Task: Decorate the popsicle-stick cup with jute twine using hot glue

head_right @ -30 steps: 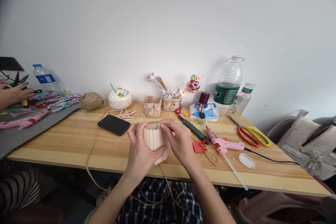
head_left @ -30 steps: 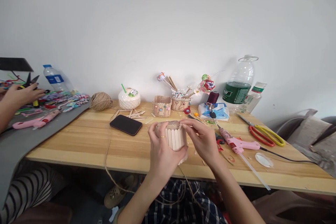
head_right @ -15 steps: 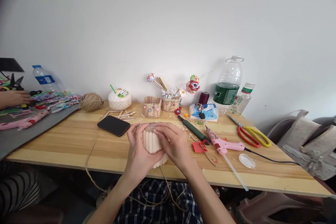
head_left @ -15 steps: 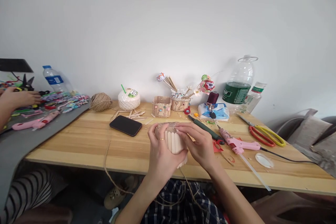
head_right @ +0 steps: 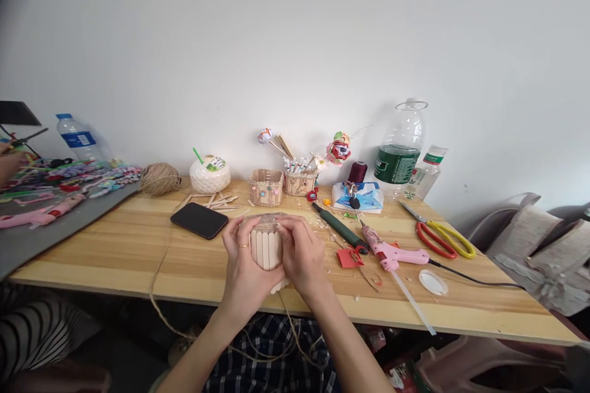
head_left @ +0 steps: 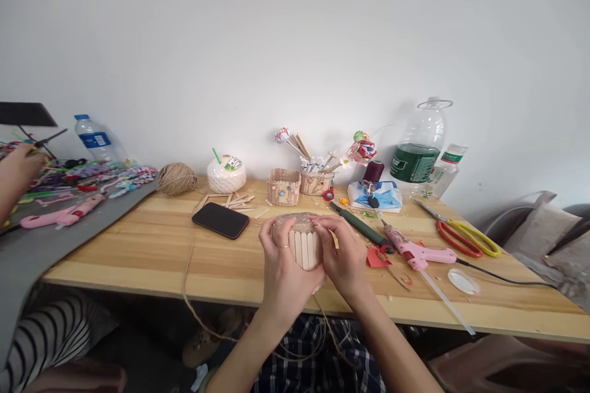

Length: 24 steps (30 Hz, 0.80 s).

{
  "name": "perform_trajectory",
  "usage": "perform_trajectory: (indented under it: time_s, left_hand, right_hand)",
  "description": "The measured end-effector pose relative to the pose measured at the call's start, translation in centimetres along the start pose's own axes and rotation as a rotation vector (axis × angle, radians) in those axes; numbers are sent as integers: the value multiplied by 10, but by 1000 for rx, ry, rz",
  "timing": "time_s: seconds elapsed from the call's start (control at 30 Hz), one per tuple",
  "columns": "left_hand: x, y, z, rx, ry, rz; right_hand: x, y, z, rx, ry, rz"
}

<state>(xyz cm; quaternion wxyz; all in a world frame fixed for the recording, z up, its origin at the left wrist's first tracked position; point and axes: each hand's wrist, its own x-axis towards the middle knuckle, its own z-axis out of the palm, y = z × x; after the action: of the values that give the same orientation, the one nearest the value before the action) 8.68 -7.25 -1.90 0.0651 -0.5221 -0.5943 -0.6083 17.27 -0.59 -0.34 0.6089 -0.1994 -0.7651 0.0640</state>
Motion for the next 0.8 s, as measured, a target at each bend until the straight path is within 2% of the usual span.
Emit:
perform_trajectory:
  time_s: [0.27,0.37,0.47,0.53,0.57,0.6,0.7,0.73,0.77,0.8]
  left_hand:
    - [-9,-3,-1,-26,-27,-46]
    - [-10,-5,-4,-56,-66,-74]
    - [-8,-13,-8,-61,-104,-56]
    - [-5,-21,-11,-50,-113,-39]
    - [-4,-25,-12,-44,-118,-33]
    - [-3,-28,-13,-38,-129,-29]
    - [-3,-36,-12,-30,-167,-33]
    - [-3,-37,-12,-30,-172,-35]
    - [-4,-37,-12,-32,-172,-36]
    - [-4,-38,-11,-34,-171,-35]
  right_hand:
    - [9,0,4,116,155,277]
    - [7,5,0,170,149,327]
    - [2,11,-17,162,105,320]
    - [1,13,-36,146,13,292]
    - [2,12,-47,139,-80,273]
    - [3,11,-58,127,-212,252]
    - [8,6,-84,-18,-762,168]
    - [9,5,-87,-80,-862,139]
    - [9,4,-88,-132,-878,117]
    - [9,3,-86,-159,-811,99]
